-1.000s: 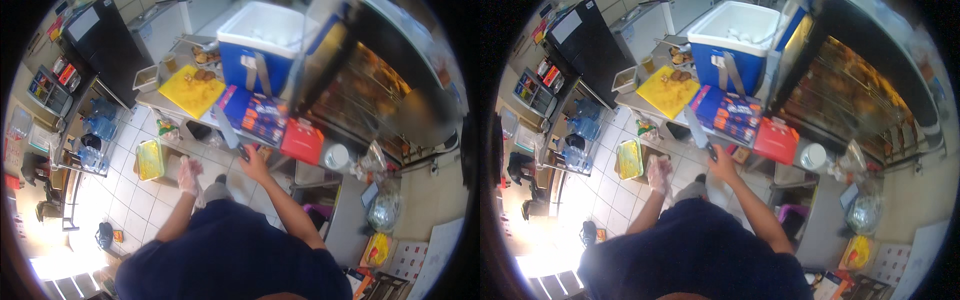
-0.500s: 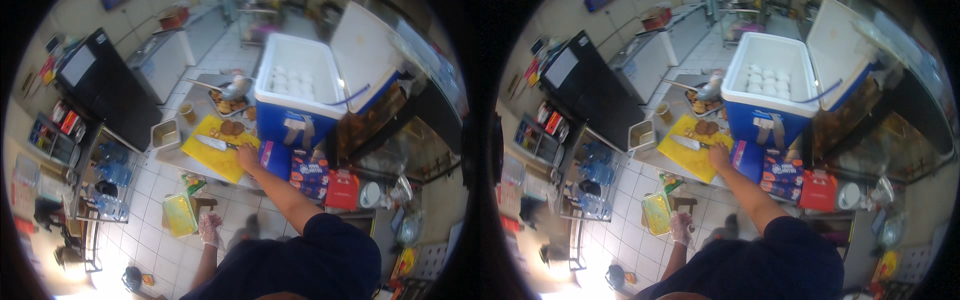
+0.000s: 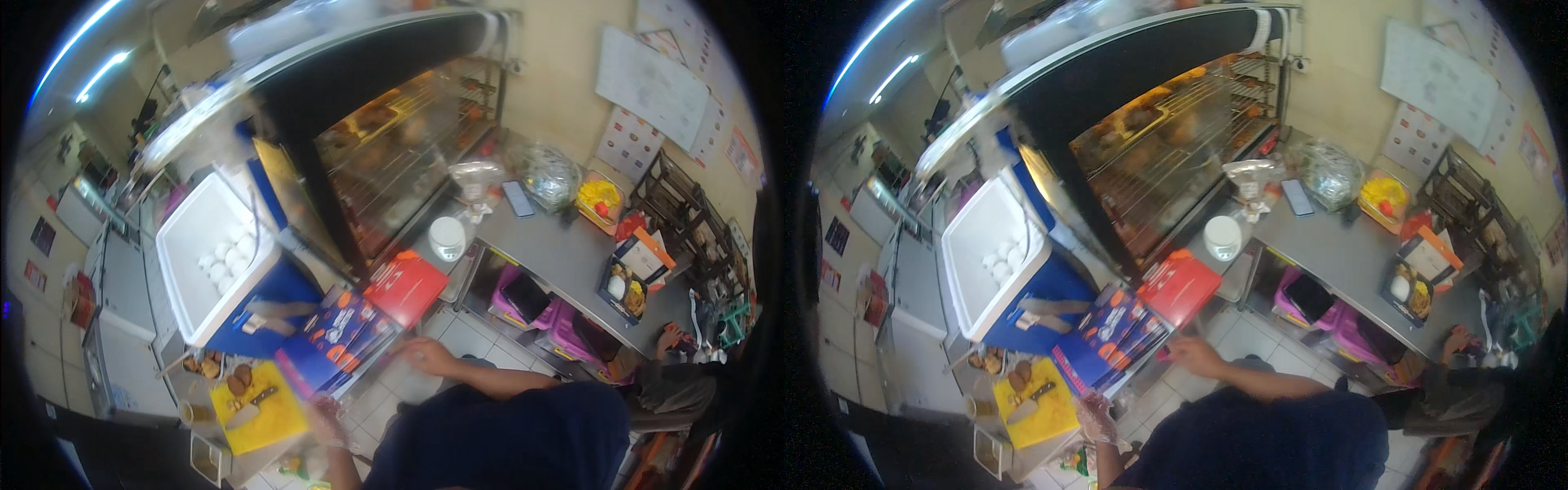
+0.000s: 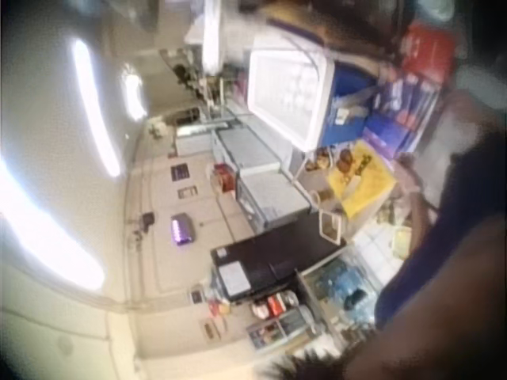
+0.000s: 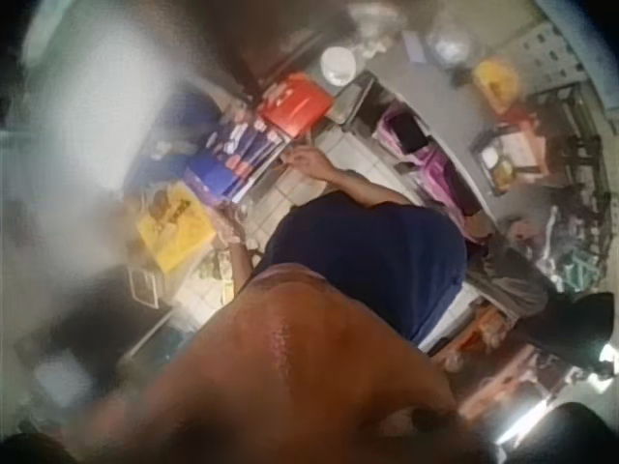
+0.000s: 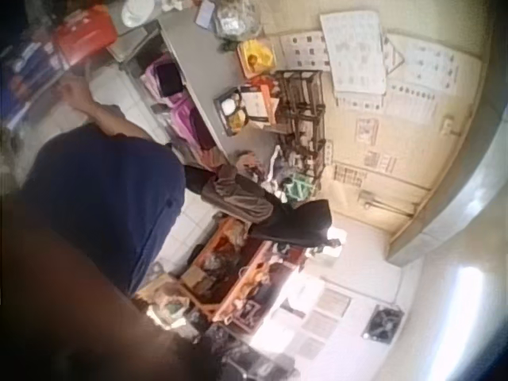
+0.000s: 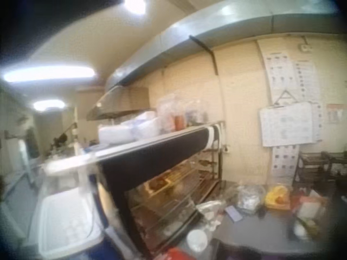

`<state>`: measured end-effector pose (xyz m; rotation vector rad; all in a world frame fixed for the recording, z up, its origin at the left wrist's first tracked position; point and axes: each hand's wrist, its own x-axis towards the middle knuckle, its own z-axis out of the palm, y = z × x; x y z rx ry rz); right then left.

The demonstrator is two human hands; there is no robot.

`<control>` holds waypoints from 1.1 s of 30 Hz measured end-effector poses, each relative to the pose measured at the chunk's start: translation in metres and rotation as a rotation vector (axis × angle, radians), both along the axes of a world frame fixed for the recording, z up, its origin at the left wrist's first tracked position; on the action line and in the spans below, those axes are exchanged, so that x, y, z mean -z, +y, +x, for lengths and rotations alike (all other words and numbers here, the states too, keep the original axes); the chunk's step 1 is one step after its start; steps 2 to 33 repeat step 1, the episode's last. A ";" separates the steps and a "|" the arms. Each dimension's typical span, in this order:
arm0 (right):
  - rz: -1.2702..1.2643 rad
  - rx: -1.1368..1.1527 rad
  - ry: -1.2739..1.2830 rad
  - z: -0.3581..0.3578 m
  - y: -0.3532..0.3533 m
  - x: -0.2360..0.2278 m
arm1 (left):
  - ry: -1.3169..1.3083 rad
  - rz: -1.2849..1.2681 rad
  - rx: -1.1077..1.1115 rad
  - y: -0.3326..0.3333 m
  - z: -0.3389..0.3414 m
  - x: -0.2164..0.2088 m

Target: The person assembles meal boxes by placing rice and fried chicken pieces into compartmentalized trays. They use a knife to cut the chicken on a cutting board and a scoop to add rice, then arrange the items into the trays.

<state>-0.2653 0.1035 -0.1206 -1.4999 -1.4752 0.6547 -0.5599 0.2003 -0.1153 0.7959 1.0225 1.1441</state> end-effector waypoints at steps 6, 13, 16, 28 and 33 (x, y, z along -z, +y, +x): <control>0.009 0.025 0.005 0.011 -0.003 0.003 | -0.007 0.033 0.047 0.005 0.017 -0.018; 0.009 0.025 0.005 0.011 -0.003 0.003 | -0.007 0.033 0.047 0.005 0.017 -0.018; 0.009 0.025 0.005 0.011 -0.003 0.003 | -0.007 0.033 0.047 0.005 0.017 -0.018; 0.009 0.025 0.005 0.011 -0.003 0.003 | -0.007 0.033 0.047 0.005 0.017 -0.018; 0.009 0.025 0.005 0.011 -0.003 0.003 | -0.007 0.033 0.047 0.005 0.017 -0.018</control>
